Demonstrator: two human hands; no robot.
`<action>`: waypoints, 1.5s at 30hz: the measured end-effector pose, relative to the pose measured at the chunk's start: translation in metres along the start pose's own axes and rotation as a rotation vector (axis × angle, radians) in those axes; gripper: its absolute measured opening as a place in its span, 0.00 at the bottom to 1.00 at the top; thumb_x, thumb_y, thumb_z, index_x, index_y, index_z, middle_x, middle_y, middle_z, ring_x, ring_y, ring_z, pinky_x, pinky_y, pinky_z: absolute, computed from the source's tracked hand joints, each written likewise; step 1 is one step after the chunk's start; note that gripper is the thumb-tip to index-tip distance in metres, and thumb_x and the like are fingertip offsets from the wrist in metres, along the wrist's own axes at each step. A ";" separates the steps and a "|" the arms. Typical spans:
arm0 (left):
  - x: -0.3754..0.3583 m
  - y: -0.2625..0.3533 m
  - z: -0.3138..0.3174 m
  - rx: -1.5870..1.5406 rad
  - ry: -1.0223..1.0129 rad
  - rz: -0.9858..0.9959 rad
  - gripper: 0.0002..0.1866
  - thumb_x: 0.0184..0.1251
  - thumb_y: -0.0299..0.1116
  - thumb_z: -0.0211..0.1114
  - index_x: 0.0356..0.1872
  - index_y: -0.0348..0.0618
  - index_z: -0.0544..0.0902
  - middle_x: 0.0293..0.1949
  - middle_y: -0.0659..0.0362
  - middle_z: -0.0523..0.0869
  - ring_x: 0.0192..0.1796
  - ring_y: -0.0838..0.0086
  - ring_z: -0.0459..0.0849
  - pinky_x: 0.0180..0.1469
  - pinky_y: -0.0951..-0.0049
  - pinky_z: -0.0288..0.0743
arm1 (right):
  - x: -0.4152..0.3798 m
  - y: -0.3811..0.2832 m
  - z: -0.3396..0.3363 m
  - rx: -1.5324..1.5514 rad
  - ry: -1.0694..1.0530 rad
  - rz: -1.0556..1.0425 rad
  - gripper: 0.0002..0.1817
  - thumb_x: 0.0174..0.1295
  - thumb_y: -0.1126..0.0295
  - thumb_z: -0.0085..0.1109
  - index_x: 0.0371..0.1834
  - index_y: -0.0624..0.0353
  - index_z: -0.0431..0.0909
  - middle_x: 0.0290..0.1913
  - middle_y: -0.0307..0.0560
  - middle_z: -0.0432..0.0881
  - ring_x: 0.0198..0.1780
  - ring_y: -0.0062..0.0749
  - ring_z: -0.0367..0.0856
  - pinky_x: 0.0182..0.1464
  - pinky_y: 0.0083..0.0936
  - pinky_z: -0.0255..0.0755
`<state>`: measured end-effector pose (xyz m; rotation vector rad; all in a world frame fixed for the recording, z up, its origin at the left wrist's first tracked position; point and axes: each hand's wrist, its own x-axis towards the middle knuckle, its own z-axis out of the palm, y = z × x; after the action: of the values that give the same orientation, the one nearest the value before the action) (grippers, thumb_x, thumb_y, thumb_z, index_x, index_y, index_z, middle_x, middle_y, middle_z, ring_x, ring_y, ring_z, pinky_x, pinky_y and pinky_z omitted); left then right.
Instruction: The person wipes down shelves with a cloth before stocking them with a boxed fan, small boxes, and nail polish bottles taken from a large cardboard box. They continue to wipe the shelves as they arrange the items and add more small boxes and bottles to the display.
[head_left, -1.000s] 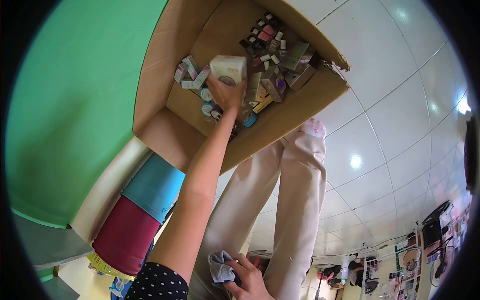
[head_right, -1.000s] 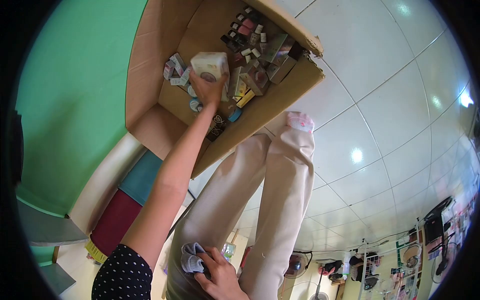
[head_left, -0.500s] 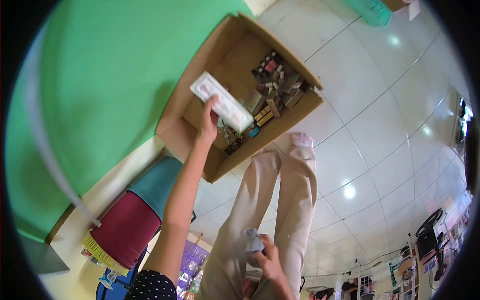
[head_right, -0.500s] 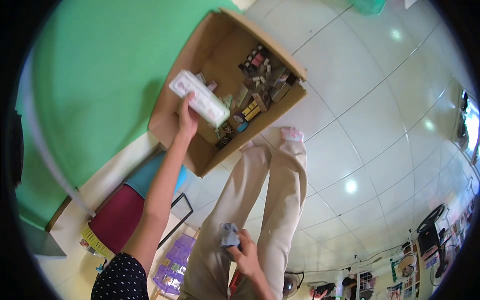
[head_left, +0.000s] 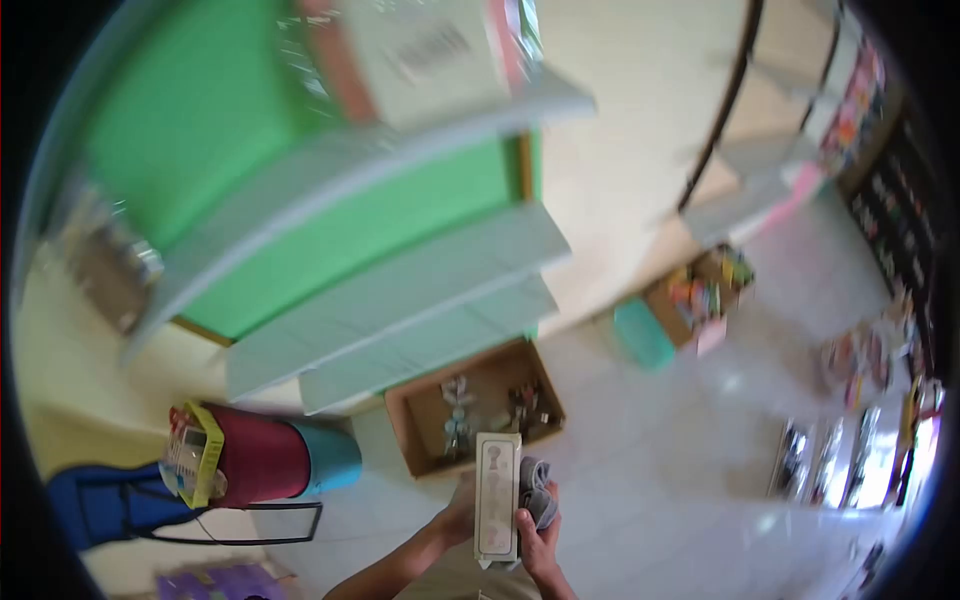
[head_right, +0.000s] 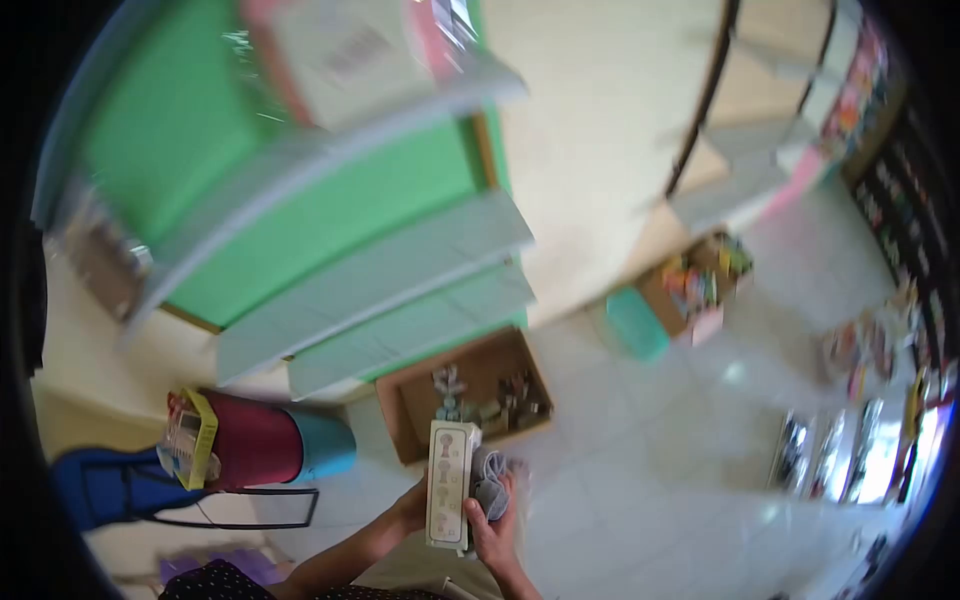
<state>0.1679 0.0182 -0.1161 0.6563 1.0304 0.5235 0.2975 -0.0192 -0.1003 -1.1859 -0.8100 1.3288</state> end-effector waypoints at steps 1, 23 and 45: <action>-0.016 0.003 0.003 -0.406 -0.098 0.053 0.30 0.54 0.47 0.60 0.53 0.41 0.65 0.46 0.57 0.74 0.47 0.71 0.75 0.47 0.70 0.71 | 0.000 -0.012 0.004 0.013 -0.054 0.053 0.31 0.51 0.53 0.54 0.49 0.70 0.63 0.52 0.53 0.64 0.56 0.39 0.61 0.57 0.30 0.54; -0.150 0.142 0.020 -0.146 1.002 1.258 0.29 0.54 0.39 0.57 0.52 0.33 0.57 0.37 0.50 0.75 0.39 0.73 0.74 0.40 0.74 0.69 | 0.035 -0.180 0.168 -0.785 -0.582 -1.171 0.17 0.48 0.64 0.55 0.35 0.68 0.71 0.61 0.60 0.58 0.65 0.56 0.46 0.61 0.49 0.41; -0.170 0.166 -0.039 -0.084 0.582 1.398 0.34 0.49 0.41 0.64 0.53 0.34 0.59 0.47 0.49 0.71 0.49 0.71 0.72 0.49 0.71 0.67 | 0.076 -0.210 0.180 -0.218 -0.456 -0.575 0.22 0.56 0.53 0.46 0.34 0.66 0.71 0.42 0.54 0.73 0.47 0.38 0.70 0.51 0.31 0.61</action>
<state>0.0451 0.0288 0.0910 1.1404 0.9347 2.0514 0.1958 0.1162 0.1314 -0.7211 -1.5257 1.0460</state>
